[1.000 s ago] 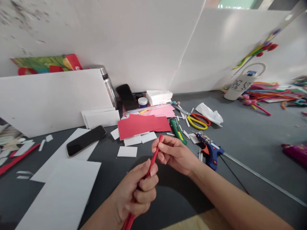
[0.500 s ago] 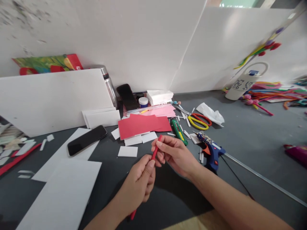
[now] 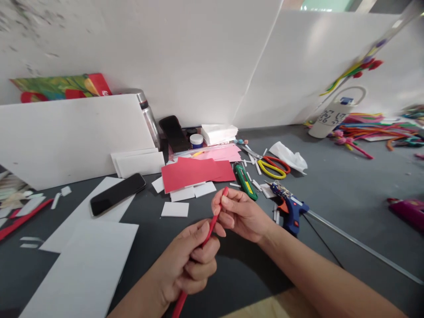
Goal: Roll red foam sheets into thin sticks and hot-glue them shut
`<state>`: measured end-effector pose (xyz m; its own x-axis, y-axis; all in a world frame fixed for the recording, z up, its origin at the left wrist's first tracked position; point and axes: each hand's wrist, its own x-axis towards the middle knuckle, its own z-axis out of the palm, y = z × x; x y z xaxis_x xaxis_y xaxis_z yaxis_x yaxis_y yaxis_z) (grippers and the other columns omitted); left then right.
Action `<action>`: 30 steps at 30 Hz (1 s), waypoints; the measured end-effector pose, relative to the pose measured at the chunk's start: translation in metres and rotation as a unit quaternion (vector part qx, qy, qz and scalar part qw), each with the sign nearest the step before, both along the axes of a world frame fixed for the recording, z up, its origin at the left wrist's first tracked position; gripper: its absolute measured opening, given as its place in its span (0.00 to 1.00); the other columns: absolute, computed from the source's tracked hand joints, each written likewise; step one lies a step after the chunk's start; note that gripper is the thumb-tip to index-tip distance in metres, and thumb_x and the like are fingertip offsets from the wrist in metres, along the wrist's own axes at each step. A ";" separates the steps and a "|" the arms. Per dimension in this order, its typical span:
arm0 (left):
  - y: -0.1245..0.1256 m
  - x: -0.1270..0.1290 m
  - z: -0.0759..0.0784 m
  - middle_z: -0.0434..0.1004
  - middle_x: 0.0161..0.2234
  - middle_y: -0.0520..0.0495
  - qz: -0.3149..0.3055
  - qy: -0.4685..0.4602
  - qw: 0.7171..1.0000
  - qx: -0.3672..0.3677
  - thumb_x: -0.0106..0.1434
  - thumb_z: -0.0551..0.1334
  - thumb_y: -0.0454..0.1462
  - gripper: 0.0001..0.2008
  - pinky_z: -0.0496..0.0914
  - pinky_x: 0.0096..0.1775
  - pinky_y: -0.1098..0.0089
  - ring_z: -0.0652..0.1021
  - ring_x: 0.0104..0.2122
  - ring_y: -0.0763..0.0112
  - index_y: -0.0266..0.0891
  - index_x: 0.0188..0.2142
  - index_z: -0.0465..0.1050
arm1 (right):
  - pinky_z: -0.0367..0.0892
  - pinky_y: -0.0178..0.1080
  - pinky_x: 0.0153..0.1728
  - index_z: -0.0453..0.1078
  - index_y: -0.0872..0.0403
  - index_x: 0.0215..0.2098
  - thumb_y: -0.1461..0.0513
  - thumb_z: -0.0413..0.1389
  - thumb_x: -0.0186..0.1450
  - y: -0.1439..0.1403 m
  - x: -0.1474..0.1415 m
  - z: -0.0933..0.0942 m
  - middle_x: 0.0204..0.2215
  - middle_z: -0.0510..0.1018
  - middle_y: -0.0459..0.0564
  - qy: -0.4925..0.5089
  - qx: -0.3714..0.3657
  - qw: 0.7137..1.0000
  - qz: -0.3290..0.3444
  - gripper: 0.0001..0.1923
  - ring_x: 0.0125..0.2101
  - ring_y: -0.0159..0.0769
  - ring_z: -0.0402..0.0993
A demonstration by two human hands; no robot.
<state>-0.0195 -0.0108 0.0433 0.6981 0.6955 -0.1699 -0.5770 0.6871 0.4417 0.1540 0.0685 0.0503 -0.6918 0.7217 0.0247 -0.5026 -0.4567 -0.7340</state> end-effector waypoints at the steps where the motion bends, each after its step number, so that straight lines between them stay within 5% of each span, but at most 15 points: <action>1: 0.000 0.000 0.000 0.48 0.20 0.62 0.001 0.004 1.000 0.000 0.73 0.54 0.46 0.12 0.50 0.11 0.87 0.42 0.13 0.86 0.41 0.43 0.69 | 0.65 0.32 0.22 0.76 0.56 0.36 0.57 0.63 0.65 0.000 0.000 -0.001 0.30 0.77 0.46 -0.002 0.000 1.000 -0.002 0.09 0.18 0.23 0.59; 7: 0.001 -0.002 -0.001 0.47 0.20 0.63 0.004 -0.036 0.999 -0.016 0.70 0.58 0.47 0.11 0.50 0.10 0.88 0.39 0.13 0.87 0.43 0.40 0.68 | 0.60 0.30 0.23 0.76 0.55 0.42 0.58 0.63 0.65 -0.001 -0.002 0.000 0.30 0.79 0.48 -0.066 0.012 0.998 -0.007 0.10 0.22 0.25 0.69; 11: 0.001 0.000 0.001 0.47 0.19 0.63 0.039 0.048 0.998 -0.003 0.71 0.56 0.48 0.12 0.49 0.10 0.87 0.41 0.13 0.86 0.43 0.39 0.68 | 0.55 0.30 0.22 0.76 0.57 0.37 0.58 0.66 0.63 -0.004 -0.004 0.001 0.21 0.76 0.45 -0.128 0.053 0.990 -0.006 0.10 0.21 0.26 0.69; 18: 0.001 0.009 0.006 0.52 0.19 0.63 0.127 0.168 0.977 0.011 0.68 0.62 0.47 0.14 0.46 0.11 0.87 0.43 0.14 0.86 0.38 0.36 0.70 | 0.54 0.31 0.23 0.74 0.57 0.32 0.57 0.67 0.61 -0.004 -0.005 -0.002 0.21 0.74 0.44 -0.150 0.055 0.986 -0.038 0.11 0.20 0.25 0.65; 27: 0.001 -0.001 -0.009 0.49 0.19 0.63 0.034 -0.015 0.999 -0.039 0.67 0.63 0.46 0.13 0.52 0.08 0.86 0.41 0.13 0.86 0.37 0.40 0.74 | 0.53 0.30 0.19 0.77 0.57 0.31 0.56 0.68 0.58 -0.005 -0.006 0.001 0.20 0.72 0.43 -0.143 0.026 0.988 -0.056 0.12 0.19 0.24 0.61; 30: 0.001 0.003 -0.009 0.48 0.19 0.63 0.045 -0.009 0.998 -0.033 0.68 0.63 0.45 0.13 0.53 0.09 0.88 0.42 0.13 0.86 0.37 0.39 0.74 | 0.54 0.30 0.19 0.76 0.56 0.33 0.57 0.68 0.59 -0.004 -0.006 0.000 0.19 0.71 0.41 -0.145 0.026 0.986 -0.075 0.11 0.18 0.24 0.61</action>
